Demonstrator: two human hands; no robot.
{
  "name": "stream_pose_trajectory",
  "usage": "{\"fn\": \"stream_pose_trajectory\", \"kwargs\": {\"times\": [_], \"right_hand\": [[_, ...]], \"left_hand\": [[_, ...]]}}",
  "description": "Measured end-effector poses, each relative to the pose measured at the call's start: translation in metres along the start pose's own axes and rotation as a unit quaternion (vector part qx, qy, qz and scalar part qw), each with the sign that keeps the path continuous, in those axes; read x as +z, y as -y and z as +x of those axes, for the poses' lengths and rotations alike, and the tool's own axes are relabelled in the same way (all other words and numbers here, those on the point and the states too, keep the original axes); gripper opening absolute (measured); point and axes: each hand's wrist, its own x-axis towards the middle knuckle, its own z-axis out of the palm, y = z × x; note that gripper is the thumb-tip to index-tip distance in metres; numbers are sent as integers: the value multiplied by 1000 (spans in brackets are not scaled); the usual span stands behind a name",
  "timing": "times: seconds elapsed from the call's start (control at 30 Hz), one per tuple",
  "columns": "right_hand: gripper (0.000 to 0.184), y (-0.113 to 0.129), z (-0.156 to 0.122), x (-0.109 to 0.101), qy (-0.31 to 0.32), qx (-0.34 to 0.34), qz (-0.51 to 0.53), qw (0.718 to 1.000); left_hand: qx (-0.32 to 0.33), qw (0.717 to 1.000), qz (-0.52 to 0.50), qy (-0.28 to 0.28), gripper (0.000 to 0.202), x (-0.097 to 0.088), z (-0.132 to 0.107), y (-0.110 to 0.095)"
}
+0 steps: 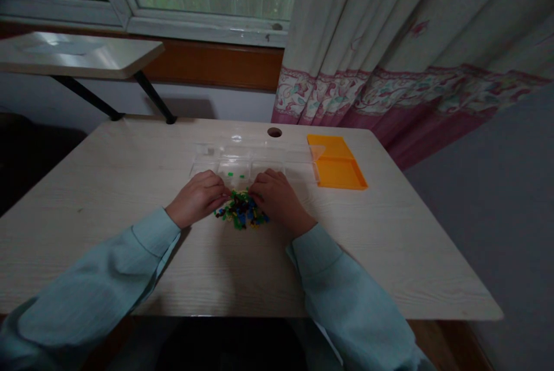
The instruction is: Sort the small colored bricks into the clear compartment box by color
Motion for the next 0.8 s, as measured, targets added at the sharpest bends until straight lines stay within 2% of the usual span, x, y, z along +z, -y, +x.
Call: {"fn": "stream_pose_trajectory", "kwargs": {"times": [0.27, 0.5, 0.8], "right_hand": [[9, 1, 0, 2, 15, -1, -19, 1000], [5, 3, -1, -4, 15, 29, -55, 998], [12, 7, 0, -4, 29, 24, -28, 999]], "left_hand": [[-20, 999, 26, 18, 24, 2, -1, 0], [-21, 999, 27, 17, 20, 0, -1, 0], [-33, 998, 41, 38, 24, -2, 0, -3]]}}
